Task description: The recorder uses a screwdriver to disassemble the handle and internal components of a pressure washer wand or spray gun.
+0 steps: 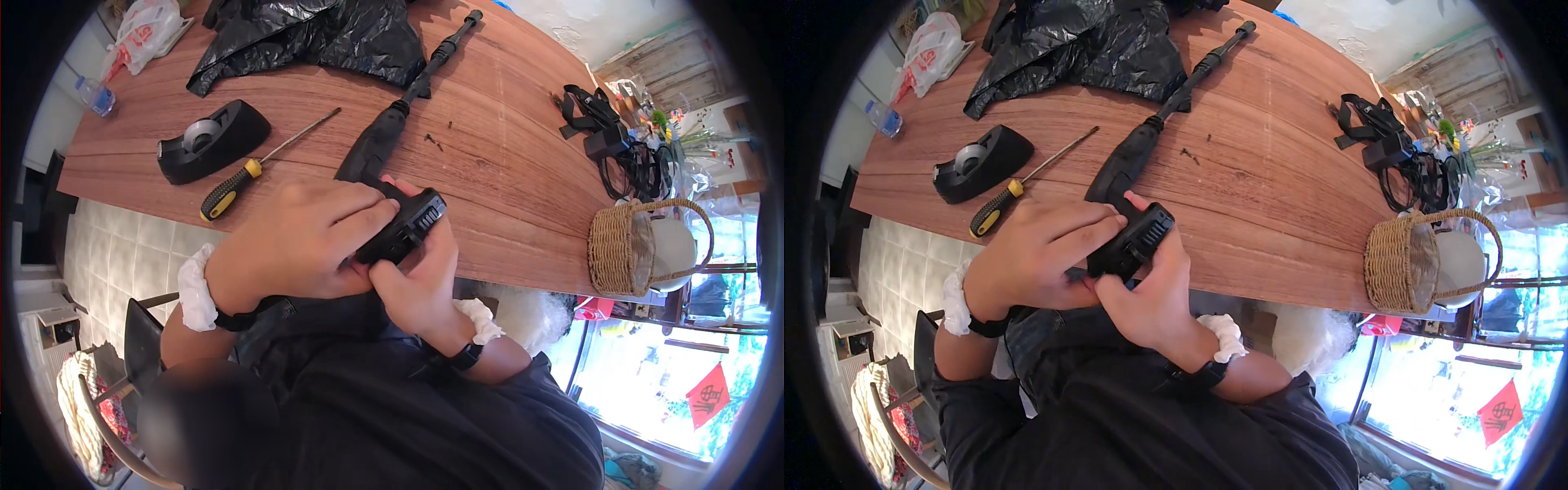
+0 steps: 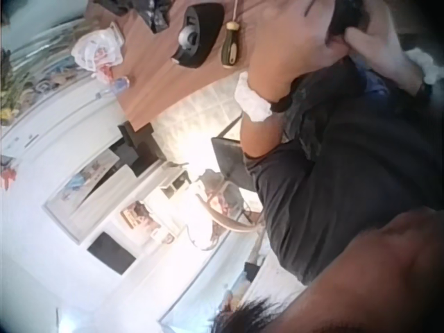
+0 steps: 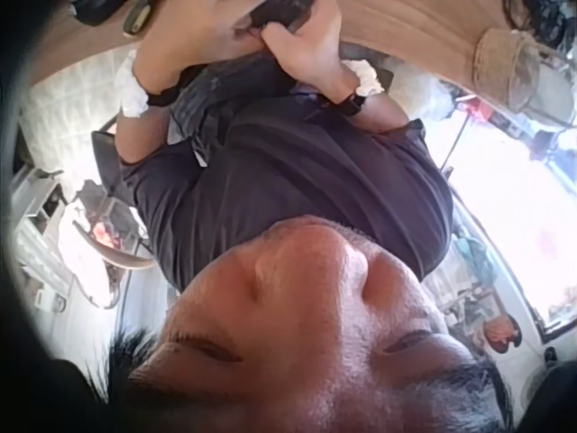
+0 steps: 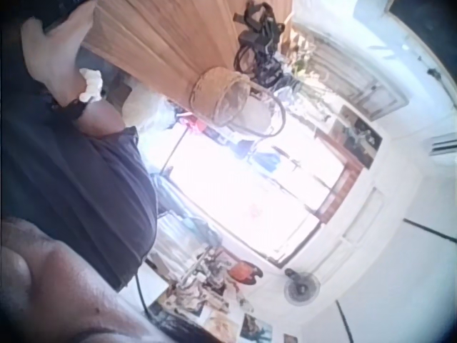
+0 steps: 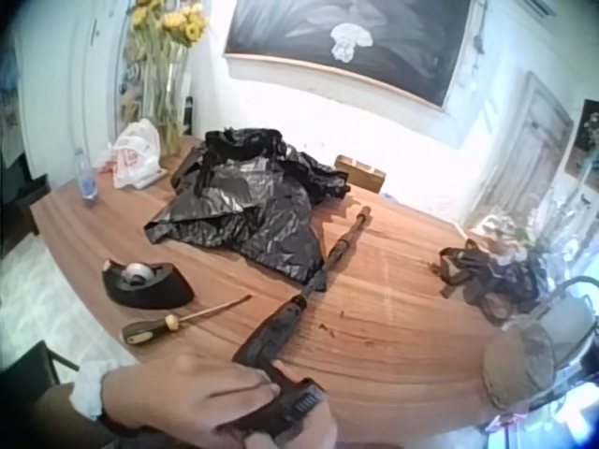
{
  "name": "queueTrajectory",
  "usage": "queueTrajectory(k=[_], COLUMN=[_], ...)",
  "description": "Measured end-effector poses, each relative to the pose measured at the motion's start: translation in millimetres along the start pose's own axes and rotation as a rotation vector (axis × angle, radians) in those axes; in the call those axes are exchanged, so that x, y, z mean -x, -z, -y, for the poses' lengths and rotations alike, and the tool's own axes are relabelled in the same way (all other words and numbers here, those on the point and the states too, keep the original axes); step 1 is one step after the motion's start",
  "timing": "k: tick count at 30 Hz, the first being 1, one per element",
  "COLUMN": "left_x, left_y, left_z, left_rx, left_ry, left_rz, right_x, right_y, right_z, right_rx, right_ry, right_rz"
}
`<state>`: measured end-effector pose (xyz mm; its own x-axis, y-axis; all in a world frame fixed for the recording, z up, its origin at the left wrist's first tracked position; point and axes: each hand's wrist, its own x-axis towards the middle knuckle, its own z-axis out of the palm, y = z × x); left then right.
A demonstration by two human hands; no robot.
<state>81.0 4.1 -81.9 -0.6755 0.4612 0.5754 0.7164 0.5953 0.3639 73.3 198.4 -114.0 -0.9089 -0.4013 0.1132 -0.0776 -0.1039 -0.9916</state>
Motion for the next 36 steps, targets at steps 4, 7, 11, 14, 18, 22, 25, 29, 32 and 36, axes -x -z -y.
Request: queueTrajectory(k=[4,7,11,14,18,22,25,29,32,36], left_x=[-1,0,0,-1,-3,1,19,31,31,20], left_y=[-3,-1,6,14,18,32,26,12,8,8], left_z=[3,12,22,30,34,42,46,39,35,29], left_rx=[-0.051,-0.031,0.006,-0.001,0.029,-0.009,-0.047,0.086,0.143,0.171], left_ry=[-0.006,0.006,-0.001,-0.043,0.021,0.008,0.121,0.328,0.299,0.262], left_rz=[-0.026,-0.018,-0.016,-0.055,-0.096,-0.346,-0.451,-0.468,-0.444,-0.469], right_x=[-5,-10,-16,-25,-44,-57,-55,-52,-48,-46], right_y=[-8,-12,-13,-16,-12,23,41,61,70,85], right_z=[-6,-12,-13,1,11,51,93,116,124,127], right_rx=[-0.248,-0.327,-0.339,-0.270,-0.216,-0.365,-0.491,-0.620,-0.660,-0.757], right_ry=[-0.075,-0.053,-0.041,-0.034,0.011,0.060,0.009,0.109,0.129,0.176], right_rz=[-0.017,-0.041,-0.006,-0.003,-0.096,0.039,-0.111,-0.096,-0.098,-0.044])
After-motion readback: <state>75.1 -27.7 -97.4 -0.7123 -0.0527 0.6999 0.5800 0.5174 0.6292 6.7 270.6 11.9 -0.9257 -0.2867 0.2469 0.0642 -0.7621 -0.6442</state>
